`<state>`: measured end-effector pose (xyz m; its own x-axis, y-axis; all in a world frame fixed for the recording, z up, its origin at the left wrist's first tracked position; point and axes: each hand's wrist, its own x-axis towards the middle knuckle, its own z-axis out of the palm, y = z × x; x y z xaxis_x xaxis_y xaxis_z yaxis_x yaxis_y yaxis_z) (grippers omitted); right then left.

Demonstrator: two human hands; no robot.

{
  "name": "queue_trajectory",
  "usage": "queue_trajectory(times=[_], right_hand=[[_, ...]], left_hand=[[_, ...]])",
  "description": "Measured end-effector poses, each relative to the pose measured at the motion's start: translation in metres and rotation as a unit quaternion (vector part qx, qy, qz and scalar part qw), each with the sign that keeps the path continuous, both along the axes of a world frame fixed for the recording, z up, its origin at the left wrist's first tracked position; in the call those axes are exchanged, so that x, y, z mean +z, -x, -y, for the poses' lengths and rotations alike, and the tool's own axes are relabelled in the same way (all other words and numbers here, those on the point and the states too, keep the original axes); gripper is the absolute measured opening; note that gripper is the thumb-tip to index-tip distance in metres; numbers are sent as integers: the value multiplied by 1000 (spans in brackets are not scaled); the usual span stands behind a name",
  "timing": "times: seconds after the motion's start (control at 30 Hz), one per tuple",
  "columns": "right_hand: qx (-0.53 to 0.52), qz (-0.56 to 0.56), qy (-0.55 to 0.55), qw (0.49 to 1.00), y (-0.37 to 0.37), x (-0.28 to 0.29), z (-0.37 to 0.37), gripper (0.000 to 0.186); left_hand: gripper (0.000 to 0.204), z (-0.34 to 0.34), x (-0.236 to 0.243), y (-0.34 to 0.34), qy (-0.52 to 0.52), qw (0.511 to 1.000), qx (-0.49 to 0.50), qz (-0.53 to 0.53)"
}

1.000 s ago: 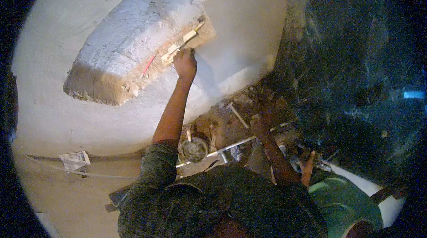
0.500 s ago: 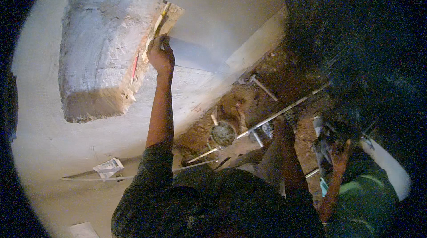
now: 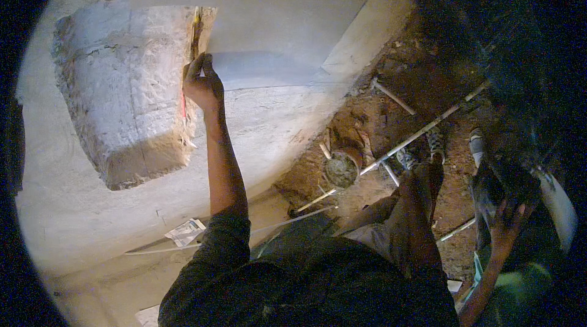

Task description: The person measures and aligns a large tile on a wall using a pencil, then carries a plastic container and walks to another room.

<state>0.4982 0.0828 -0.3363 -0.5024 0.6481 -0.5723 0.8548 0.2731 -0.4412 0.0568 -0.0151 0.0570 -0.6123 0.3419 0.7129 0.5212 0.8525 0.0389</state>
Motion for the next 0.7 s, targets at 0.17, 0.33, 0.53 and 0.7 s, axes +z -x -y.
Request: queue_trajectory(times=[0.17,0.33,0.53,0.7], right_hand=[[5,8,-4,1000,1,-2,0,29],[6,15,-11,1000,-1,-4,-4,28],[5,26,-14,1000,-5,-7,-6,28],[11,31,-24,999,-5,-6,-12,28]], left_hand=[[12,3,1,0,-11,1000,-2,15],[12,2,1,-1,-5,1000,0,6],[10,0,1,-1,-10,1000,5,15],[12,-1,0,1,-10,1000,5,11]])
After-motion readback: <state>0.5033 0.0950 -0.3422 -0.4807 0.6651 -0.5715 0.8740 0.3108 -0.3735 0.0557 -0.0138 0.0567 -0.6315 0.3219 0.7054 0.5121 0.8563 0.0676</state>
